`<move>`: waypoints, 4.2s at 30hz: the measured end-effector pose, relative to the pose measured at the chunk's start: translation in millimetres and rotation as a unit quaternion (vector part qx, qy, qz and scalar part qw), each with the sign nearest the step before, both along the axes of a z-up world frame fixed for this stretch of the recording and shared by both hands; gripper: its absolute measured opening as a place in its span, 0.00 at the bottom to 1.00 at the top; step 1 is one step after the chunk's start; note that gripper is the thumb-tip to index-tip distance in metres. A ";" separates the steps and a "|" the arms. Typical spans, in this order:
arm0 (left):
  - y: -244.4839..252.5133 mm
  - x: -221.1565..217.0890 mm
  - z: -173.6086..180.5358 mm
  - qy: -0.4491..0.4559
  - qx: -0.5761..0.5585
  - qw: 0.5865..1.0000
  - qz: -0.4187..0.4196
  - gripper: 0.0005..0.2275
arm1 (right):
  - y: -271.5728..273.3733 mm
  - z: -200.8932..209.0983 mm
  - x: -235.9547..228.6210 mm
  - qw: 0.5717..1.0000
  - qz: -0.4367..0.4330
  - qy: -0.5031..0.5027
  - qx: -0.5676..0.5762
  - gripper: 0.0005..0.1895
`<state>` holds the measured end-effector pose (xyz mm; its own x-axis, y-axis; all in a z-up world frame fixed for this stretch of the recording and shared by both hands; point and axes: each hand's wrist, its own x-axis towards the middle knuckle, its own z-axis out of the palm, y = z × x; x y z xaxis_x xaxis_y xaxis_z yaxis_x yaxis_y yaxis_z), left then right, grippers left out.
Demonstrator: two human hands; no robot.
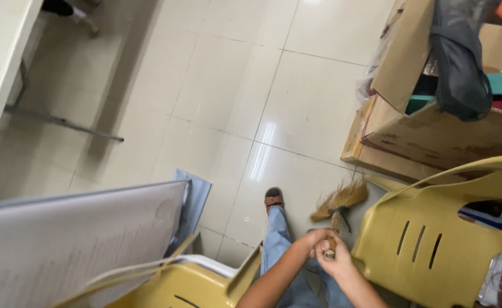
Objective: Clean storage shelves and sweep the floor around stacks of books.
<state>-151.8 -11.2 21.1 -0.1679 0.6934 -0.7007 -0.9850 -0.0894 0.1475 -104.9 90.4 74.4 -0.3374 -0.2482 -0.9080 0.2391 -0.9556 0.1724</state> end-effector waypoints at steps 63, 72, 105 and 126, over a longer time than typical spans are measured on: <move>-143.3 -425.3 75.1 0.110 -0.130 0.940 0.296 0.40 | -155.2 55.6 -441.1 0.704 0.516 0.188 0.451 0.32; -129.7 -328.8 167.1 0.090 -0.300 0.857 0.409 0.39 | -116.9 133.2 -397.2 0.753 0.585 0.212 0.213 0.28; -63.3 -398.4 220.0 0.139 -0.059 0.945 0.290 0.38 | -52.9 160.5 -440.8 0.709 0.545 0.153 0.420 0.37; -391.6 -527.0 30.3 -0.078 -0.226 0.775 0.585 0.10 | -398.8 2.5 -663.7 0.708 0.657 0.258 0.017 0.06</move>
